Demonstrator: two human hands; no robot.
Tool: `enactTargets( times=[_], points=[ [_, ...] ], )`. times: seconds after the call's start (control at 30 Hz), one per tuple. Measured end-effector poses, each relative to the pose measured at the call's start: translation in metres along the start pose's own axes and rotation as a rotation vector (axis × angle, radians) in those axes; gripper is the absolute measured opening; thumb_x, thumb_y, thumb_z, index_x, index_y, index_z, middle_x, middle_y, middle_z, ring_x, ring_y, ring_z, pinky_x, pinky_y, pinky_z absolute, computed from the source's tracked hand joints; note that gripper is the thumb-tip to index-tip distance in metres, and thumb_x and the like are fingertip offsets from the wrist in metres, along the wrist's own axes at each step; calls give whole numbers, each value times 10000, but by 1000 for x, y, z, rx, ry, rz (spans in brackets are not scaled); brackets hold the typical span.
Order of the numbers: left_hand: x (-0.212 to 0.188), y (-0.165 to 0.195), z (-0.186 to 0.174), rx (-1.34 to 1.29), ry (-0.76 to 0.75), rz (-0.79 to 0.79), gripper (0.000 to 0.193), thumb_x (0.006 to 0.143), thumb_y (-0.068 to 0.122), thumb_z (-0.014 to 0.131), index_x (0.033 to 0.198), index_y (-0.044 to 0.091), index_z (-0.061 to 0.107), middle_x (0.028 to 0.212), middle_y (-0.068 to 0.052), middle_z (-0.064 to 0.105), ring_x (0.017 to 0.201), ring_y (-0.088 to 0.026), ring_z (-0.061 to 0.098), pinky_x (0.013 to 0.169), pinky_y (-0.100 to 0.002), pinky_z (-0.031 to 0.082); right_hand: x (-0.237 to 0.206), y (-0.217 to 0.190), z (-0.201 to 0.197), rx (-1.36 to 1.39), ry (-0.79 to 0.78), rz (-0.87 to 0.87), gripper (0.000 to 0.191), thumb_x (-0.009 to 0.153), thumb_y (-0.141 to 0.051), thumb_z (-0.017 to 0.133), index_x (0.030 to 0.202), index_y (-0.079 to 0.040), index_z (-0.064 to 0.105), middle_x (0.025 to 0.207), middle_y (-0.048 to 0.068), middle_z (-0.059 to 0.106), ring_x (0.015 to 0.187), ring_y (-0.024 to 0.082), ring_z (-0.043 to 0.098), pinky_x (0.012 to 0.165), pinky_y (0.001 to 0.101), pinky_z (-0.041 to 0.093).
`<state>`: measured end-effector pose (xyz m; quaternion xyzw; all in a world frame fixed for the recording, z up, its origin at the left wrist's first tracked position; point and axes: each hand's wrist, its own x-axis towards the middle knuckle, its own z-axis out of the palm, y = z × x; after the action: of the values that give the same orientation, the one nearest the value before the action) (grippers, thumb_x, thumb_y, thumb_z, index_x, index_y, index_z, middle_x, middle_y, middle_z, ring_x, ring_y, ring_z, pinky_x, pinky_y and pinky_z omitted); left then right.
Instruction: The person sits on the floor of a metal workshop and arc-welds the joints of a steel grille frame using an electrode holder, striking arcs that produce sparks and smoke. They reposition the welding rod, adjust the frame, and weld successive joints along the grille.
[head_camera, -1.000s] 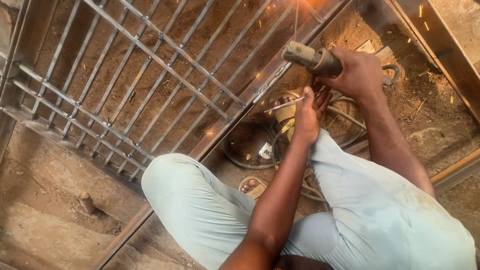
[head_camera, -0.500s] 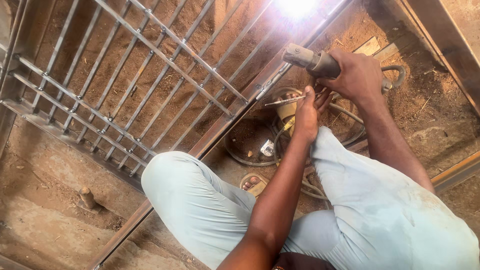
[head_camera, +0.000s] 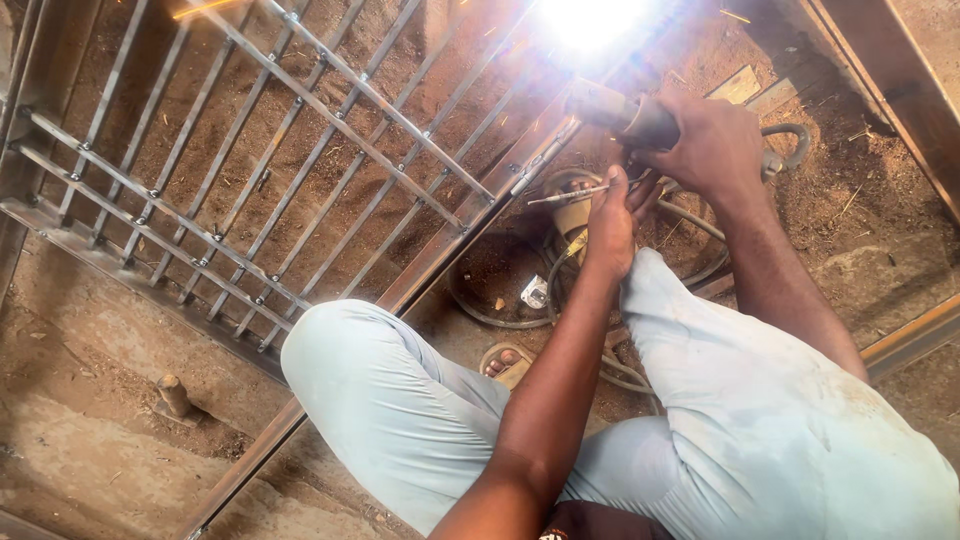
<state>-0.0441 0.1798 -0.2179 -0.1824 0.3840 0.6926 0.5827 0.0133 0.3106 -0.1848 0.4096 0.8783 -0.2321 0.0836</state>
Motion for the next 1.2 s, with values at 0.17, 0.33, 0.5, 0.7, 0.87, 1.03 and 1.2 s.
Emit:
enactTargets(
  times=[0.17,0.33,0.5,0.7,0.87,1.03,1.2],
  points=[
    [1,0,0,-8,-10,15,629,1140,404,427,1574,-44,346,1523,-174,492,1333,-310,575,1127,-442,483,1,-1,-2,15,-3,-9,454,761,-409,905,1111,-178,732,916,105,743,809,349,712,688,482,537],
    [1,1,-1,-13,-19,12,631,1122,403,420,1621,34,306,1524,-140,478,1319,-300,565,1117,-427,478,1,-3,-4,28,-4,2,469,759,-439,914,1113,-182,743,890,109,742,798,341,714,691,477,537],
    [1,0,-3,-5,-9,7,625,1117,394,418,1609,22,314,1505,-146,490,1303,-296,574,1108,-432,483,2,-3,-1,-5,7,-2,490,773,-465,908,1144,-187,750,868,111,738,764,327,711,666,469,537],
    [3,-1,-6,-9,9,-14,637,1145,389,415,1575,-73,329,1499,-195,496,1315,-313,584,1129,-445,489,3,0,2,4,-14,-2,436,772,-458,899,1092,-196,762,881,95,748,778,316,718,678,468,543],
    [2,1,-6,78,-28,-6,660,1122,427,378,1642,31,286,1548,-143,468,1330,-265,560,1121,-397,471,5,0,3,-35,0,-16,485,778,-506,903,1102,-179,752,872,110,741,779,329,718,675,475,545],
    [3,0,-6,71,0,-17,641,1113,418,387,1620,37,294,1519,-156,483,1307,-269,574,1111,-414,476,3,0,3,-3,-17,23,503,775,-524,888,1121,-184,751,884,114,744,783,335,718,681,480,546],
    [8,-6,-10,19,24,-46,606,1136,414,409,1534,-43,391,1468,-195,529,1286,-272,599,1105,-404,499,5,3,6,-41,16,-9,509,798,-559,858,1146,-200,764,877,116,738,781,339,711,672,483,542]
  ],
)
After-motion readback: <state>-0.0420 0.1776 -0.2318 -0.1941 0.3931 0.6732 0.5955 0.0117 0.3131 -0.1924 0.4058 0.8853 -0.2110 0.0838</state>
